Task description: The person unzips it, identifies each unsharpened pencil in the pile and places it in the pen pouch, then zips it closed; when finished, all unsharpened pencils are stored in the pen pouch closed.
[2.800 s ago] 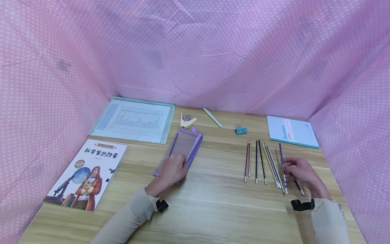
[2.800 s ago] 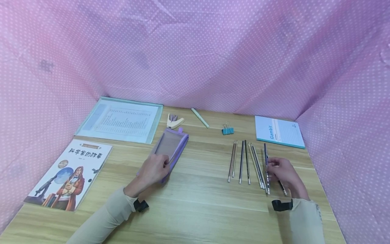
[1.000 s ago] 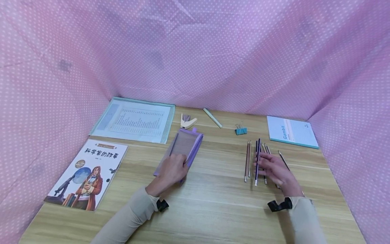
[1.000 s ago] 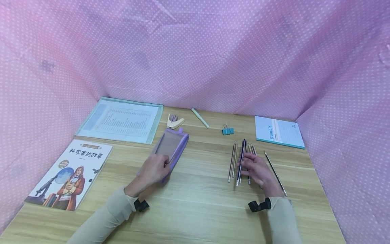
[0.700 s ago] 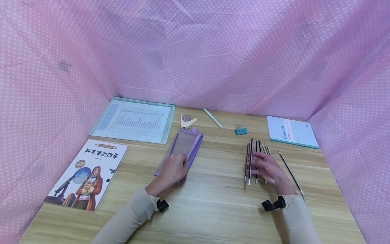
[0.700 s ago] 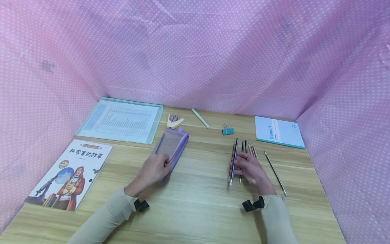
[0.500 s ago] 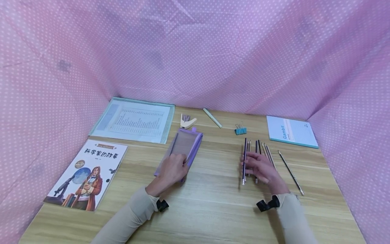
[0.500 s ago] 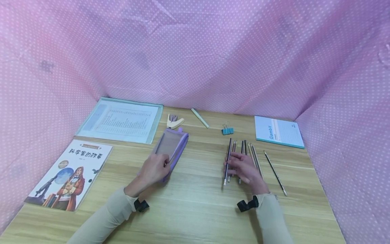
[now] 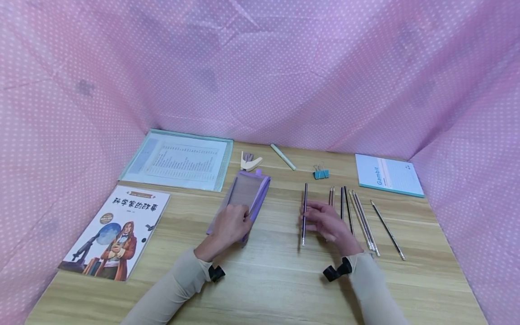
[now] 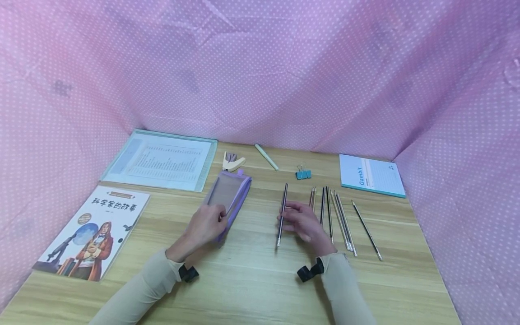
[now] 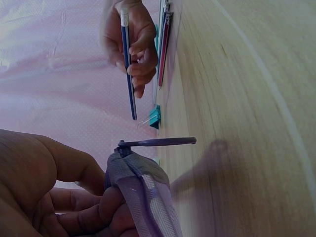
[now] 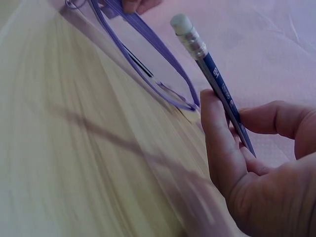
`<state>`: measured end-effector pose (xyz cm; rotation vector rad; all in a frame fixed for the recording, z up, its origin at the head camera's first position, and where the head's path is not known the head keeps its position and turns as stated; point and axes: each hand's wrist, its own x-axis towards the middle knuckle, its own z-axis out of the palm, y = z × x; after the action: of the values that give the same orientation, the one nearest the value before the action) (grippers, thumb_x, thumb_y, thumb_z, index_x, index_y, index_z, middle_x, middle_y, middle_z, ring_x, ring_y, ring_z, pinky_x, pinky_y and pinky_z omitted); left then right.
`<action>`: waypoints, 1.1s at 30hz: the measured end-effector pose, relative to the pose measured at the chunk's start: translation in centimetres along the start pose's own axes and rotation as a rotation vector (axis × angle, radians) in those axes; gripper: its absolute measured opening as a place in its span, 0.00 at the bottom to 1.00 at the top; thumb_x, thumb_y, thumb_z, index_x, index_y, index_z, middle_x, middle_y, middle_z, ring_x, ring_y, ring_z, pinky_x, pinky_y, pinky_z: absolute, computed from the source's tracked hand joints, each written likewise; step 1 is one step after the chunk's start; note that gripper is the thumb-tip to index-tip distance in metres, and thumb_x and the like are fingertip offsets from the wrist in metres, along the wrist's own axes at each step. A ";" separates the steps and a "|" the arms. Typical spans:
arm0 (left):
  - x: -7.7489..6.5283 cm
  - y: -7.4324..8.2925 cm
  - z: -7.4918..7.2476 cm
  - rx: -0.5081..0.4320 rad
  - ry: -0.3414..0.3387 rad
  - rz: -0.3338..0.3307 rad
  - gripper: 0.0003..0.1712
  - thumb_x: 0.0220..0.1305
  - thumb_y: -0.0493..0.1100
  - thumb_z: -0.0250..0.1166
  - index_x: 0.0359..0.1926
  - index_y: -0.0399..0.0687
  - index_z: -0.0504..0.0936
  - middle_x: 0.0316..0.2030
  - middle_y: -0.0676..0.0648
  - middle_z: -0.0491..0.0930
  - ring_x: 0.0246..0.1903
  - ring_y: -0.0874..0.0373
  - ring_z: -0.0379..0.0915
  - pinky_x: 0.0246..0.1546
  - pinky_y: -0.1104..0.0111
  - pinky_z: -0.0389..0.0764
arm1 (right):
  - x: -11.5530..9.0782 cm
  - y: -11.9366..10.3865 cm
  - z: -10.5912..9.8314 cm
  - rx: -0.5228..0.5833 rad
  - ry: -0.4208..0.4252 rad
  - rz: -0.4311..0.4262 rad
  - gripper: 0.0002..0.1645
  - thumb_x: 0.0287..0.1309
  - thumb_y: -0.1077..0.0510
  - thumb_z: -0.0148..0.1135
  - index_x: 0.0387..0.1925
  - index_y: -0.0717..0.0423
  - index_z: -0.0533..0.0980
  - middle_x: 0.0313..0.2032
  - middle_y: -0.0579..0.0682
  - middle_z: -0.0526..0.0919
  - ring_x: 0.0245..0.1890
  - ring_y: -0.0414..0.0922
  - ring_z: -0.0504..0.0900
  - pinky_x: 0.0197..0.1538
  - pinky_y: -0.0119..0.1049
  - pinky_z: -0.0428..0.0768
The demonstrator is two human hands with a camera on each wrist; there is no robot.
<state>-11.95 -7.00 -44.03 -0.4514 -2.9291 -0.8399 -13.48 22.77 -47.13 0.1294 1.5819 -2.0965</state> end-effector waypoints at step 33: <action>0.1 0.1 0.1 -0.025 0.012 -0.014 0.13 0.53 0.34 0.64 0.15 0.48 0.73 0.12 0.53 0.71 0.12 0.64 0.64 0.10 0.74 0.62 | 4.3 1.7 7.9 -0.018 0.007 0.035 0.30 0.65 0.69 0.53 0.68 0.70 0.60 0.40 0.47 0.82 0.36 0.41 0.86 0.42 0.37 0.88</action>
<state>-12.04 -6.84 -44.07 -0.4260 -2.9180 -0.8783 -14.75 13.69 -47.65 0.1570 1.5909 -2.0574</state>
